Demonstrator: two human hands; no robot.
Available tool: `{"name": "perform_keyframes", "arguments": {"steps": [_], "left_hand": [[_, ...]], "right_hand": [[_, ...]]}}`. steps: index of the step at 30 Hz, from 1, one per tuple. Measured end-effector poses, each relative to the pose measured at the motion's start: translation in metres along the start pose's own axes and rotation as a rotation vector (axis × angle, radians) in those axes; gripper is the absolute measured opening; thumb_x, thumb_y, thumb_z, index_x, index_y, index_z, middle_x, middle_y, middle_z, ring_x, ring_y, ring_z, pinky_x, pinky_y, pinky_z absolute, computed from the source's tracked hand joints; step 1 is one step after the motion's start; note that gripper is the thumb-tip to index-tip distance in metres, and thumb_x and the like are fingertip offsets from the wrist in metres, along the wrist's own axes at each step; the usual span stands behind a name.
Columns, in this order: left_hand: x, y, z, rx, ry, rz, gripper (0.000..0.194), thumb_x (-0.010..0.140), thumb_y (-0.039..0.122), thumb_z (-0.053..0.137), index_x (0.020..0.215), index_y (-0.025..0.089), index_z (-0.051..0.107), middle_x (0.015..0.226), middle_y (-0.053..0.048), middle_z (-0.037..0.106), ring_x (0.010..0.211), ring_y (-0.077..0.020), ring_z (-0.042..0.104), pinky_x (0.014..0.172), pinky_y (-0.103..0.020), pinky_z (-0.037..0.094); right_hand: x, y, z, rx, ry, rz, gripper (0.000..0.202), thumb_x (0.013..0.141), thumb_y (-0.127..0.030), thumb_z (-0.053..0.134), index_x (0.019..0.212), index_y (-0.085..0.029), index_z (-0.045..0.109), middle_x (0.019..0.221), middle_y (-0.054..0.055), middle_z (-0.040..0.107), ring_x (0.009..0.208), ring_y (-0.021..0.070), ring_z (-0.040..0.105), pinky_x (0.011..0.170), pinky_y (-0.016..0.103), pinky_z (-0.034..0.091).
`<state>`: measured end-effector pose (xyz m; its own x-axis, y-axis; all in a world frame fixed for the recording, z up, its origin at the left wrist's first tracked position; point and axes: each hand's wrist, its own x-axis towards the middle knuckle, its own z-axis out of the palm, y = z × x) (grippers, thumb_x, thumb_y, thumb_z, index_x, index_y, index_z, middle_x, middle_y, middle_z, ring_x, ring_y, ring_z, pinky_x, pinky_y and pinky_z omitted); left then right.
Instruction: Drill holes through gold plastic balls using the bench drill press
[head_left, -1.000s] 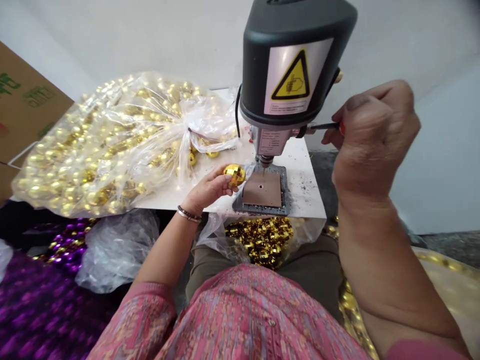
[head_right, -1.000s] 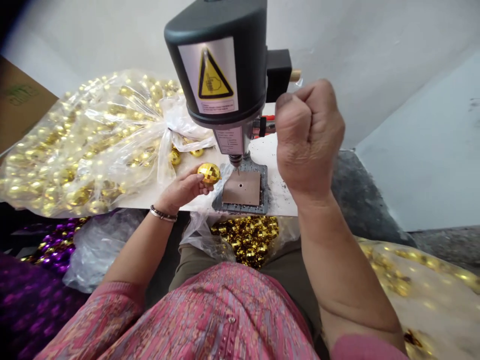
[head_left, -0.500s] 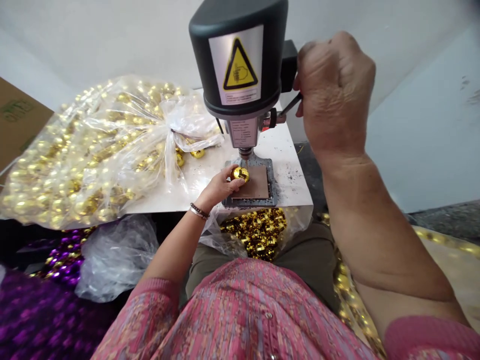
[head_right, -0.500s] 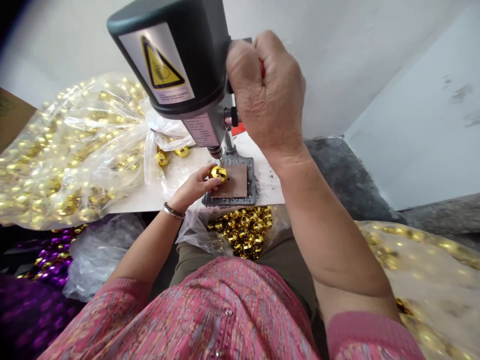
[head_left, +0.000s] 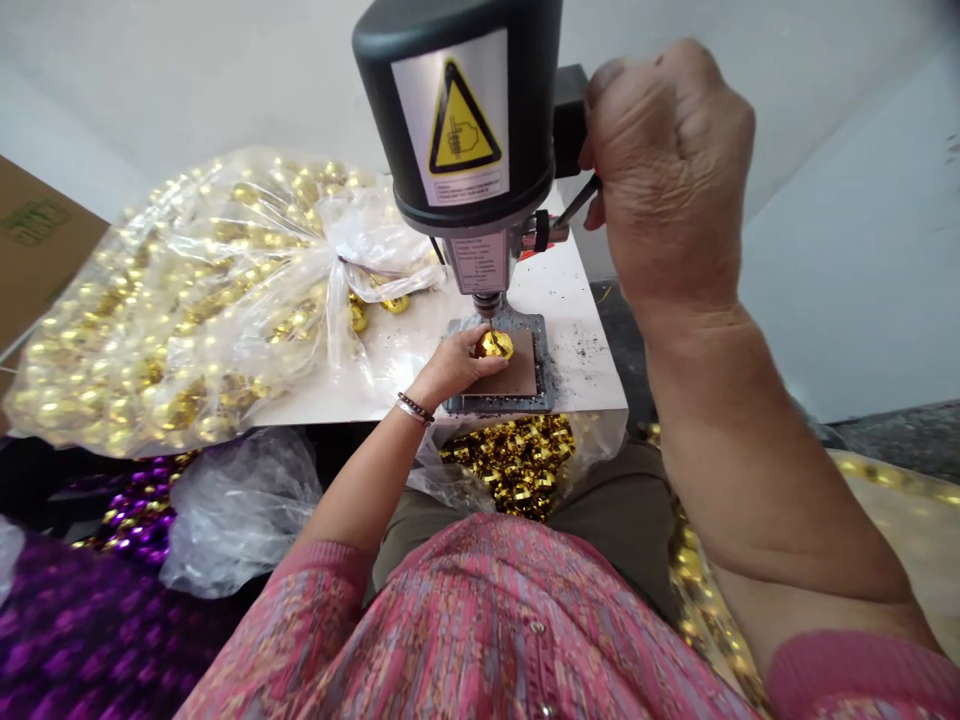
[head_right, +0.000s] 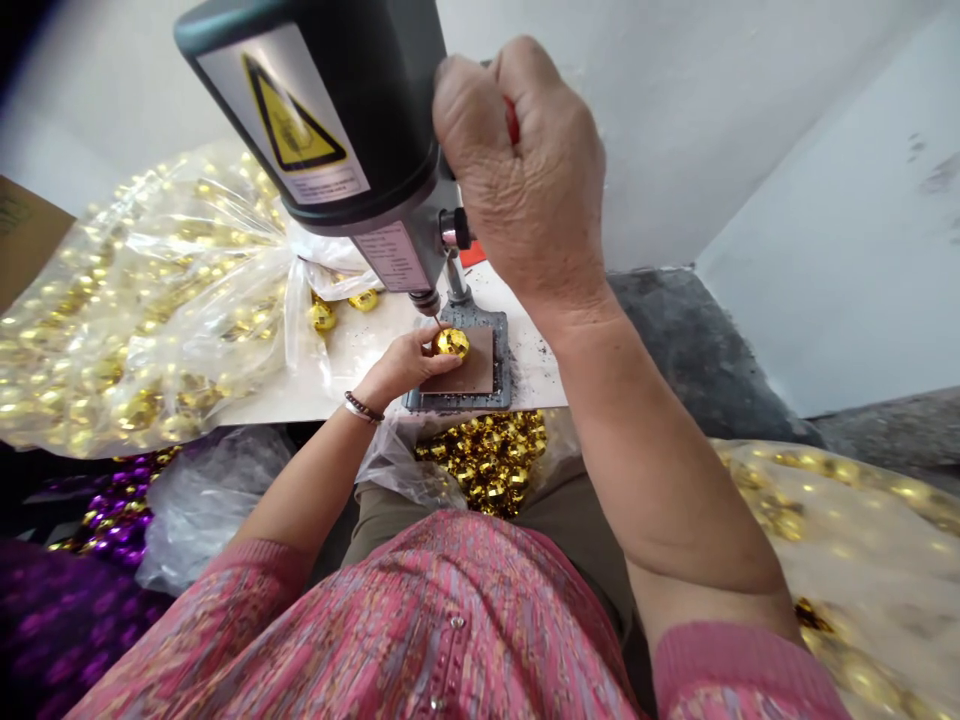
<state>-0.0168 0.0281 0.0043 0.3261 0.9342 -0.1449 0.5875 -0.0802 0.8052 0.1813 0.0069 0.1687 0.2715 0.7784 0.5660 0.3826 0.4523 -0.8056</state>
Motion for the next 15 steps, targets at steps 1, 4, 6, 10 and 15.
{"name": "perform_keyframes", "arguments": {"steps": [1,4,6,10,15], "left_hand": [[0.000,0.002,0.001,-0.005,0.000,-0.014,0.067,0.081,0.032,0.088,0.144,0.015,0.074,0.114,-0.008,0.083,0.096,-0.0220,0.071,0.093,-0.034,0.060],[-0.002,0.006,0.002,-0.055,0.017,-0.028,0.069,0.080,0.029,0.090,0.145,0.014,0.074,0.114,-0.009,0.083,0.096,-0.0222,0.072,0.096,-0.035,0.059],[-0.004,0.007,0.002,-0.098,0.025,-0.022,0.067,0.079,0.026,0.092,0.142,0.014,0.075,0.111,-0.008,0.083,0.095,-0.0222,0.072,0.095,-0.035,0.059],[-0.005,0.008,0.003,-0.151,0.021,-0.012,0.060,0.077,0.025,0.093,0.134,0.014,0.078,0.108,-0.007,0.083,0.094,-0.0222,0.071,0.091,-0.033,0.059],[-0.004,0.005,0.005,-0.135,0.022,0.005,0.060,0.077,0.026,0.092,0.134,0.014,0.078,0.108,-0.006,0.082,0.095,-0.0219,0.070,0.091,-0.033,0.057]], "right_hand": [[-0.002,0.002,-0.001,0.016,-0.005,-0.004,0.039,0.104,-0.036,0.054,0.077,-0.021,0.031,0.074,-0.006,0.042,0.070,0.0018,0.036,0.073,0.019,0.033],[-0.015,0.008,-0.004,0.056,0.022,-0.082,0.035,0.098,-0.040,0.057,0.077,-0.021,0.035,0.069,-0.006,0.040,0.066,0.0033,0.035,0.070,0.021,0.033],[-0.028,0.013,-0.007,0.025,0.047,-0.136,0.029,0.093,-0.039,0.058,0.078,-0.022,0.039,0.066,-0.006,0.039,0.063,0.0050,0.033,0.067,0.024,0.034],[-0.055,0.024,-0.012,-0.077,0.034,-0.158,0.017,0.086,-0.032,0.058,0.079,-0.023,0.046,0.068,-0.005,0.044,0.062,0.0074,0.036,0.066,0.026,0.038],[-0.072,0.040,-0.013,-0.150,0.039,-0.206,0.017,0.092,-0.036,0.055,0.083,-0.022,0.052,0.076,-0.003,0.050,0.068,0.0077,0.044,0.076,0.026,0.047]]}}
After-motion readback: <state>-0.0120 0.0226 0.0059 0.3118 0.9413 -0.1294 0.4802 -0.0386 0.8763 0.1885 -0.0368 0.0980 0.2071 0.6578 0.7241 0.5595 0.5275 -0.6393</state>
